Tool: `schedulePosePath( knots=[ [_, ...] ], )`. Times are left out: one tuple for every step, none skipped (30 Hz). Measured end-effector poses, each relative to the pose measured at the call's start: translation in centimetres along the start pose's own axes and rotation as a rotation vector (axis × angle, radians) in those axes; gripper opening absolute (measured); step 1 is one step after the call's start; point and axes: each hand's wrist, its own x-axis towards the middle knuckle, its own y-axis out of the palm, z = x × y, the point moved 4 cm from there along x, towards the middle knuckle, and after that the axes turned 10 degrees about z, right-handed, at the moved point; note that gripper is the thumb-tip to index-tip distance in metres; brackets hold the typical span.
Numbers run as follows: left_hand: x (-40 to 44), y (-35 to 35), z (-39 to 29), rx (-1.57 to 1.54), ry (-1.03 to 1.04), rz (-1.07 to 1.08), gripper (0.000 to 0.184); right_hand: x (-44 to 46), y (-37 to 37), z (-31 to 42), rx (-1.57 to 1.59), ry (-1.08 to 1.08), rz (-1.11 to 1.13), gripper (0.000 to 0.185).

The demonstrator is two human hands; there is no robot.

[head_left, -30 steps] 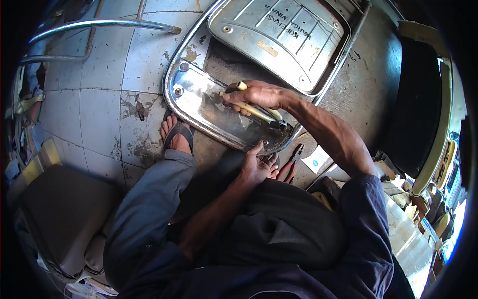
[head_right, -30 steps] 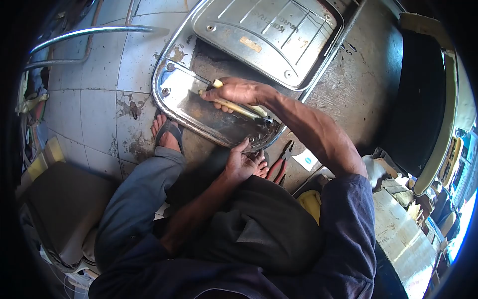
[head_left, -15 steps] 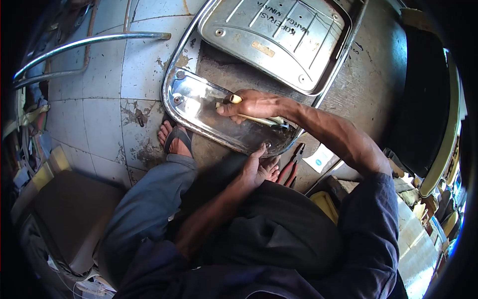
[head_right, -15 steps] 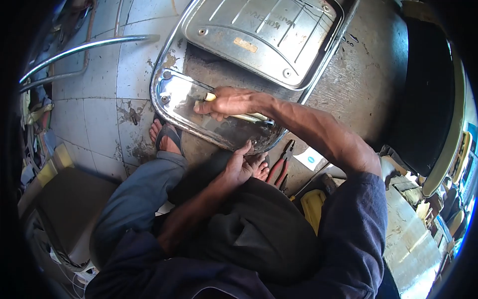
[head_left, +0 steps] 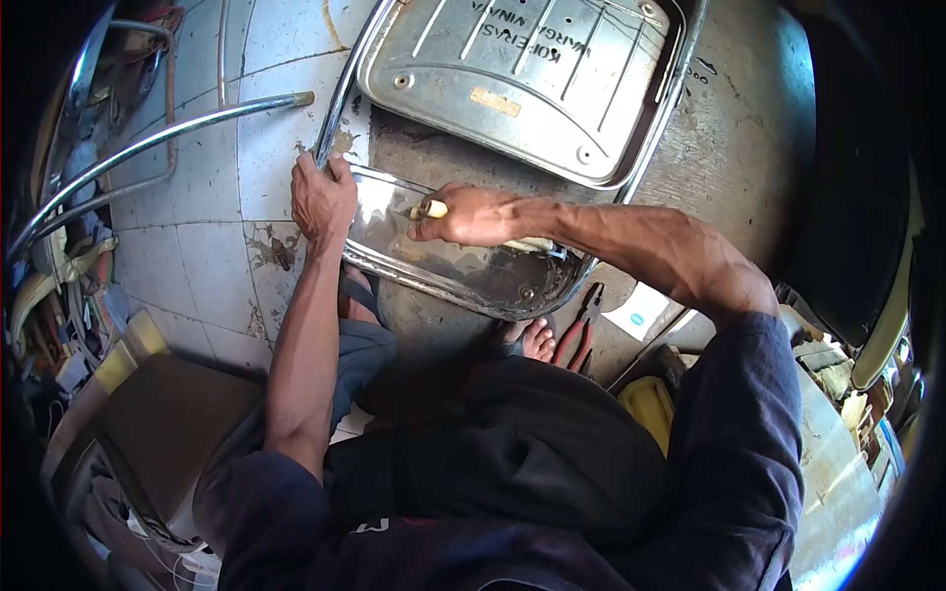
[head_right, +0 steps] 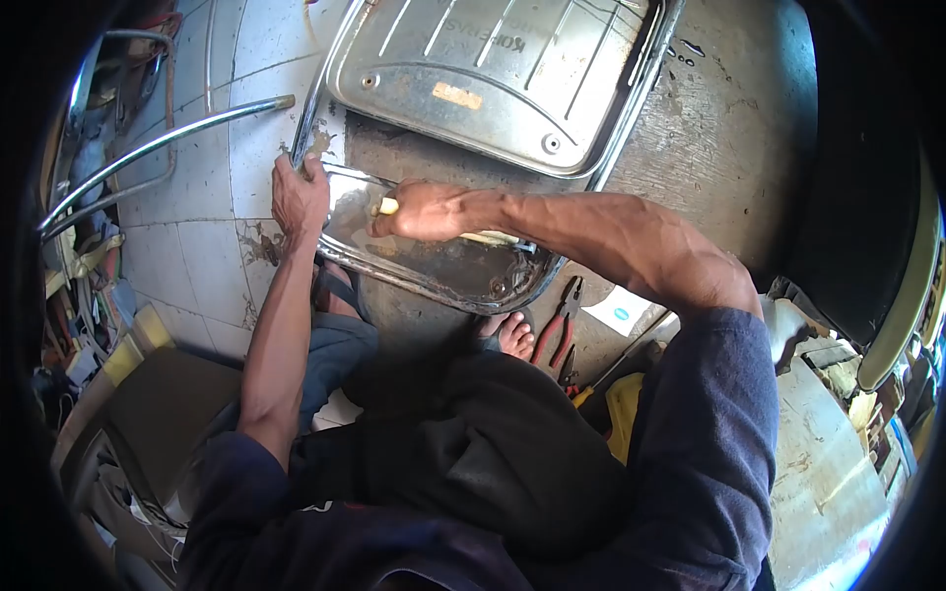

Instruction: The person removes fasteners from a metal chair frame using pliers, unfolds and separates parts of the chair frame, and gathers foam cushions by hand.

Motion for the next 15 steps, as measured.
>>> schedulePosePath(
  knots=[
    [0.1, -0.2, 0.0, 0.002, 0.0, 0.001, 0.038, -0.5, 0.0, 0.5, 0.002, -0.002, 0.001, 0.07],
    [0.2, -0.2, -0.3, -0.037, 0.02, -0.003, 0.038, -1.1, -0.2, 0.9, -0.026, -0.003, 0.002, 0.069],
    [0.1, -0.2, -0.5, -0.073, 0.038, -0.004, 0.039, -1.6, 0.1, 1.2, -0.049, -0.005, 0.007, 0.068],
    [0.1, -0.2, -0.5, -0.062, 0.056, -0.004, 0.04, -2.1, 0.4, 1.1, -0.086, 0.014, -0.114, 0.057],
    [0.1, -0.2, -0.5, -0.058, 0.054, -0.006, 0.04, -2.6, 0.7, 1.0, -0.087, 0.008, -0.111, 0.057],
    [0.3, -0.1, -0.5, -0.031, 0.041, 0.009, 0.039, -3.1, 0.7, 1.1, -0.051, -0.062, -0.124, 0.052],
    [0.4, -0.1, -0.5, -0.005, 0.029, 0.025, 0.038, -3.7, 0.8, 1.1, -0.014, -0.132, -0.136, 0.047],
    [0.4, 0.0, -0.6, -0.006, 0.043, 0.011, 0.037, -4.6, 0.8, 1.2, -0.023, -0.217, -0.264, 0.035],
    [0.4, 0.0, -0.6, -0.007, 0.047, 0.011, 0.037, -5.5, 1.0, 0.9, -0.022, -0.216, -0.268, 0.035],
    [0.6, 0.0, -0.6, -0.006, 0.047, 0.011, 0.037, -6.8, 0.7, 0.9, 0.007, -0.282, -0.333, 0.029],
    [0.6, 0.1, -0.6, -0.004, 0.046, 0.015, 0.037, -8.4, 0.6, 1.0, 0.039, -0.346, -0.395, 0.025],
    [0.8, 0.2, -0.4, -0.01, 0.019, 0.038, 0.038, -10.1, 1.1, 1.0, 0.169, -0.364, -0.358, 0.023],
    [0.8, 0.2, -0.4, -0.008, 0.029, 0.039, 0.038, -11.0, 2.1, 0.2, 0.124, -0.411, -0.339, 0.019],
    [0.6, 0.1, -0.5, 0.0, 0.035, 0.003, 0.039, -12.5, 3.0, 0.0, 0.122, -0.474, -0.366, 0.019],
    [0.5, 0.0, -0.7, 0.01, 0.045, -0.035, 0.039, -14.1, 3.9, -0.1, 0.121, -0.539, -0.398, 0.02]
  ],
)
